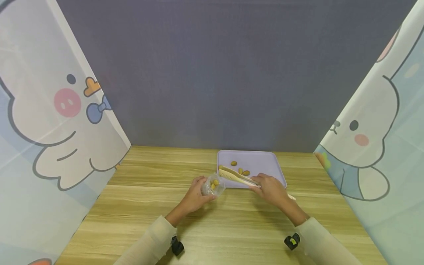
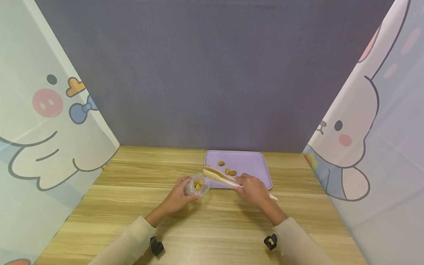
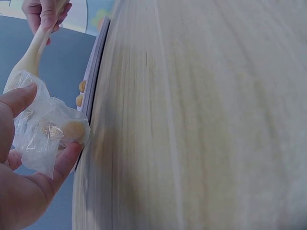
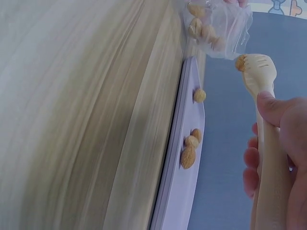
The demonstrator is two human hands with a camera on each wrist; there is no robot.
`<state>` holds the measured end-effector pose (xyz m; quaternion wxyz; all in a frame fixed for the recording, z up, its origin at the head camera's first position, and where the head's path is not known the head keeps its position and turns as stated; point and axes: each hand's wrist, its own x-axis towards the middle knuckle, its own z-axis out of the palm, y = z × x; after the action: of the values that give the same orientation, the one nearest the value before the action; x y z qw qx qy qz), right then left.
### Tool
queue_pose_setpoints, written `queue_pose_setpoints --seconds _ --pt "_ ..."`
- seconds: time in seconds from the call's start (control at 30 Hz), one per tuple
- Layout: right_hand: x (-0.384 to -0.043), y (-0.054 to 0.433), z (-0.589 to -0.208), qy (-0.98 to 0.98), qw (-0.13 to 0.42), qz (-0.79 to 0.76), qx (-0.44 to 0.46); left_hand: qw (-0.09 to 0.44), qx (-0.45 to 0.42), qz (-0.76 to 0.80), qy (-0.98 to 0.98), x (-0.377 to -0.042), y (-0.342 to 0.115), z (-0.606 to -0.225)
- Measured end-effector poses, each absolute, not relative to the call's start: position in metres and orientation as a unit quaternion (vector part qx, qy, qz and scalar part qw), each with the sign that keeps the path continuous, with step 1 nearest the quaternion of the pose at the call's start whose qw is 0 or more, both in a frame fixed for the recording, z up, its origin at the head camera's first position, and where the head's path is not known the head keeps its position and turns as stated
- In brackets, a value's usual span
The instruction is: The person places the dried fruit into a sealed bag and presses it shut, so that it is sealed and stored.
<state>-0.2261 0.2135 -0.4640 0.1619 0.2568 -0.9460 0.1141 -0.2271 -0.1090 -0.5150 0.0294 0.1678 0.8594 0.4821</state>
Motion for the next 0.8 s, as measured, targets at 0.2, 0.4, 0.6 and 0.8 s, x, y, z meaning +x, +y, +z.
queue_pose_setpoints --seconds 0.2,0.4,0.6,0.8 --pt "-0.221 0.21 -0.463 -0.947 0.149 0.117 0.26 0.035 0.164 0.486 0.857 -0.226 -0.11 -0.514" --pt "-0.218 0.206 -0.464 -0.947 0.142 0.117 0.262 0.042 0.154 0.492 0.856 -0.226 -0.11 -0.514" --pt "-0.217 0.204 -0.465 -0.944 0.147 0.116 0.273 0.044 0.155 0.495 0.854 -0.225 -0.109 -0.513" --pt "-0.216 0.202 -0.465 -0.938 0.157 0.124 0.282 0.041 0.158 0.49 0.856 -0.226 -0.109 -0.514"
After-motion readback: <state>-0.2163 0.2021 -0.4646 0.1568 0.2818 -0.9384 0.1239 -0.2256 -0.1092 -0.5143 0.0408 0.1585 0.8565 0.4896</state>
